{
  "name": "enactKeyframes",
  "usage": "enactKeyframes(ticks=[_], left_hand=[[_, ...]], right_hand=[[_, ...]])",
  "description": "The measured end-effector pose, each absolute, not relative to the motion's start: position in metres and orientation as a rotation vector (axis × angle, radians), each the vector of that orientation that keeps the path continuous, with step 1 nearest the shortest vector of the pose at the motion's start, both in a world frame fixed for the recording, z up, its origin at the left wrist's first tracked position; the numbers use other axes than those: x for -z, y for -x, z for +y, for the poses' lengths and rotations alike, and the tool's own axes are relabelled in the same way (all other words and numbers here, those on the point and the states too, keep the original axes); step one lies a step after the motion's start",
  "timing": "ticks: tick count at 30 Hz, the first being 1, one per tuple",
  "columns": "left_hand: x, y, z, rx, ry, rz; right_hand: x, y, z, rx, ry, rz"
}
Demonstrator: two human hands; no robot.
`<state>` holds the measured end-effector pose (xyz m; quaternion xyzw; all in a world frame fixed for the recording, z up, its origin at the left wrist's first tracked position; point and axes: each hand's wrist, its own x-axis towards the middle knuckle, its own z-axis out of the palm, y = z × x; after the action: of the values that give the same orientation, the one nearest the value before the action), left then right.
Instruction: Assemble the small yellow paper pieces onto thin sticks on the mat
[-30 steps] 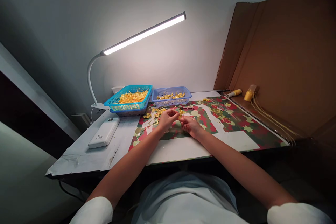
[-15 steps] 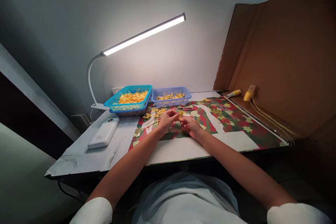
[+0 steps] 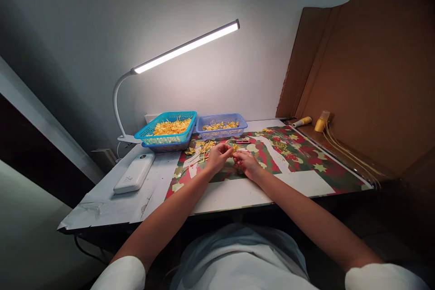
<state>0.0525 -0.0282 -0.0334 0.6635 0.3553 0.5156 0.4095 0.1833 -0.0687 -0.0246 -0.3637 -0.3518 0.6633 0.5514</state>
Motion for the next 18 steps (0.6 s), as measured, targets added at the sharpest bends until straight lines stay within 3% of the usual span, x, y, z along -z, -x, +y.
enactKeyframes(ticks=[18], left_hand=[[0.015, -0.048, -0.035, -1.119, -1.32, 0.922]], right_hand=[[0.03, -0.193, -0.063, -0.803, 1.11, -1.395]])
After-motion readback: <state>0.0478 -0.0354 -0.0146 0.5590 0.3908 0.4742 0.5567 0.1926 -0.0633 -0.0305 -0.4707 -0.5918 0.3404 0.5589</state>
